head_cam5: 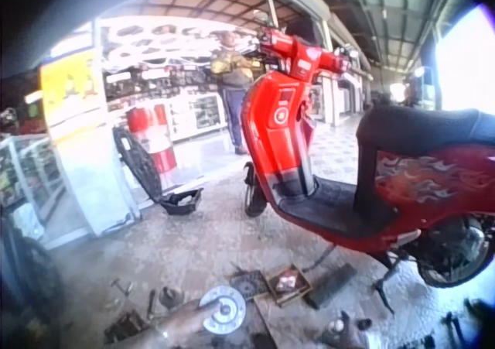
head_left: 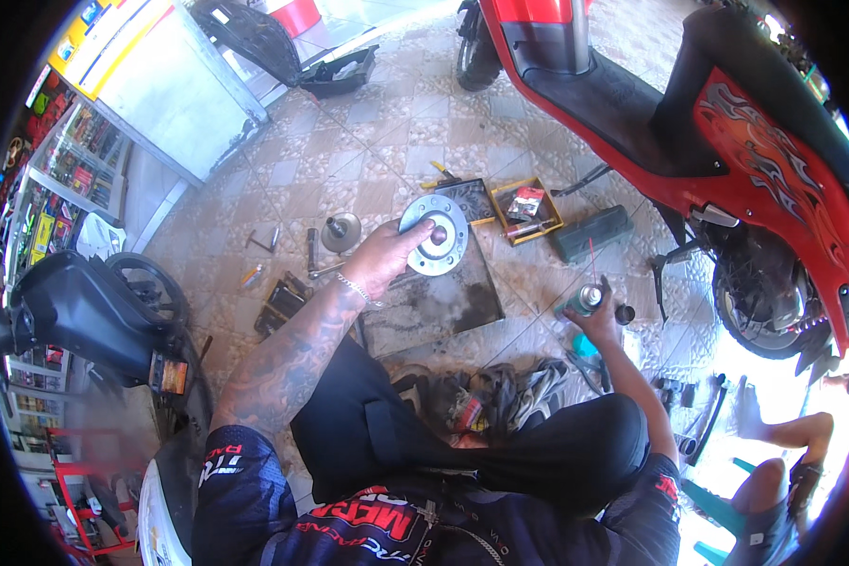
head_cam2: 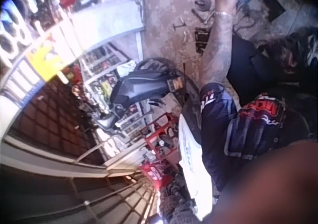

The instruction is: The person sits on the floor and cleans several scooter parts. They spray a metal part with a cleaning spray, wipe it with a cloth, and repeat the process on other components, including a fan-like part and a circular metal piece.

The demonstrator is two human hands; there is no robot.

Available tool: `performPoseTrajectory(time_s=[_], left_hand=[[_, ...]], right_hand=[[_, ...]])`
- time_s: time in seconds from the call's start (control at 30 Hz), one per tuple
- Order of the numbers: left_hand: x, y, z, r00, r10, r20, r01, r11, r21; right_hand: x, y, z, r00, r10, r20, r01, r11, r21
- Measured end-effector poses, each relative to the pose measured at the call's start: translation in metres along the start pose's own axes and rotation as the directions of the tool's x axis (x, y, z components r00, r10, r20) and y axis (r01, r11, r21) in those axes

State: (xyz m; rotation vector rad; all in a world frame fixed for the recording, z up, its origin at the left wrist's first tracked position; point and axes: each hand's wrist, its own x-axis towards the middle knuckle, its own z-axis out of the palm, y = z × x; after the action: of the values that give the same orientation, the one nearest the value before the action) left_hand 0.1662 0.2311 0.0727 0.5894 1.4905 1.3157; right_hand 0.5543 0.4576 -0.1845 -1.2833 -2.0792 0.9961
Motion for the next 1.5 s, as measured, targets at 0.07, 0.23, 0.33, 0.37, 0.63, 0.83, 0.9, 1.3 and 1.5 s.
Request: performPoseTrajectory(time_s=[0.07,0.23,0.33,0.37,0.63,0.83,0.9,1.3,1.5], left_hand=[[0.000,-0.001,0.003,0.999,-0.032,0.010,0.032,0.999,0.003],[0.002,-0.006,0.006,1.000,-0.025,0.015,0.024,0.999,0.027],[0.003,-0.009,0.003,0.999,-0.037,0.012,0.036,0.997,0.064],[0.003,-0.009,0.001,0.999,-0.043,0.020,0.041,0.996,0.077],[-0.002,-0.005,0.002,0.999,-0.042,0.027,0.042,0.999,0.016],[-0.019,0.007,0.000,1.000,-0.006,0.012,0.005,0.999,0.042],[-0.025,0.010,-0.001,1.000,0.005,-0.017,-0.003,0.996,0.085],[-0.029,0.015,0.002,0.999,-0.034,0.012,0.033,0.996,0.077],[-0.028,0.011,0.004,1.000,-0.008,0.004,0.008,1.000,0.010]], right_hand=[[0.000,0.011,0.017,0.991,-0.085,-0.104,0.079,0.995,-0.055],[0.013,-0.021,0.011,0.987,-0.054,-0.152,0.063,0.997,0.054],[0.016,-0.079,-0.021,0.931,-0.196,-0.308,0.295,0.900,0.322],[0.021,-0.105,-0.039,0.900,-0.263,-0.348,0.364,0.893,0.265],[0.008,-0.327,-0.148,0.649,-0.568,-0.506,0.750,0.591,0.298],[-0.037,-0.387,-0.099,0.759,-0.636,-0.135,0.651,0.742,0.162],[-0.053,-0.388,-0.085,0.766,-0.642,0.018,0.639,0.764,0.087],[-0.087,-0.389,-0.078,0.805,-0.550,0.222,0.569,0.822,-0.025],[-0.083,-0.381,-0.077,0.796,-0.579,0.178,0.586,0.810,0.011]])
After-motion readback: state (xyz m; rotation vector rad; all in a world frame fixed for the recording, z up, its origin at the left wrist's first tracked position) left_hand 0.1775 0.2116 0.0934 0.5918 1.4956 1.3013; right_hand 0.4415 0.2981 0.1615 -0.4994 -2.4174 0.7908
